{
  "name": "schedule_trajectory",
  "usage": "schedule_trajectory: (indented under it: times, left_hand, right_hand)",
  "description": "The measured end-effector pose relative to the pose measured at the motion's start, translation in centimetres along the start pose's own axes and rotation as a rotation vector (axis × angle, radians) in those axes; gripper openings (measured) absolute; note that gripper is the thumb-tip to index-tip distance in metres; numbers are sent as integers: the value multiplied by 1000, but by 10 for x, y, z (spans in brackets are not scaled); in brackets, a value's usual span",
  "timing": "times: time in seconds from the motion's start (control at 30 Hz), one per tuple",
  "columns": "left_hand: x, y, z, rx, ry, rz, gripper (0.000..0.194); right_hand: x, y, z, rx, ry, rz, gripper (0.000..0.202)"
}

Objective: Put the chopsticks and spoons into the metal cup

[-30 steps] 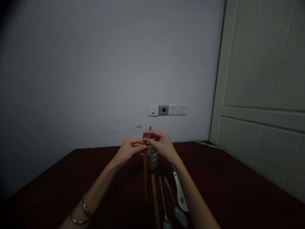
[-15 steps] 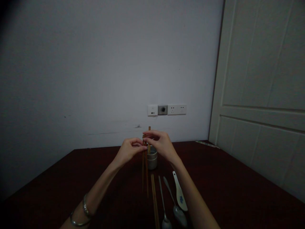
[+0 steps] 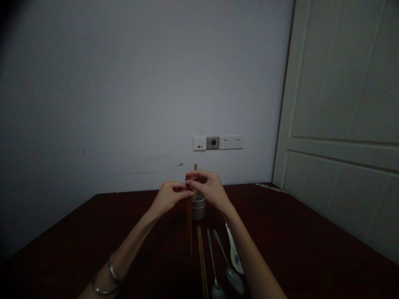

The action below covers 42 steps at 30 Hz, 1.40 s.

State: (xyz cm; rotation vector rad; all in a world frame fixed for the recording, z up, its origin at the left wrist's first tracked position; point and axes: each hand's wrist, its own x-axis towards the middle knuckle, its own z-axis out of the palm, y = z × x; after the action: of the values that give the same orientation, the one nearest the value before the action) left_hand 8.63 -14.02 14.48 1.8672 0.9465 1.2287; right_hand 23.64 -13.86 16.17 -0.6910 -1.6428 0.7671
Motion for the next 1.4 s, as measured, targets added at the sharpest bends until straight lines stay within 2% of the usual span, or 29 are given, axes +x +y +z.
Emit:
schedule_trajectory:
  times: [0.43, 0.6, 0.7, 0.93, 1.4]
  left_hand:
    - [0, -4, 3, -60, -16, 22, 20]
    - [0, -7, 1, -156, -148, -2, 21]
    - [-1, -6, -1, -186, -188, -39, 21]
    - [-3, -3, -2, -191, -189, -122, 22]
    - [-5, 1, -2, -162, -169, -136, 20]
  right_hand:
    - [0, 1, -2, 31, 13, -4, 22]
    - [1, 1, -4, 37, 43, -11, 22]
    - [1, 0, -5, 24, 25, -15, 21]
    - [0, -2, -6, -50, -26, -53, 22]
    - [-1, -5, -6, -91, -35, -70, 25]
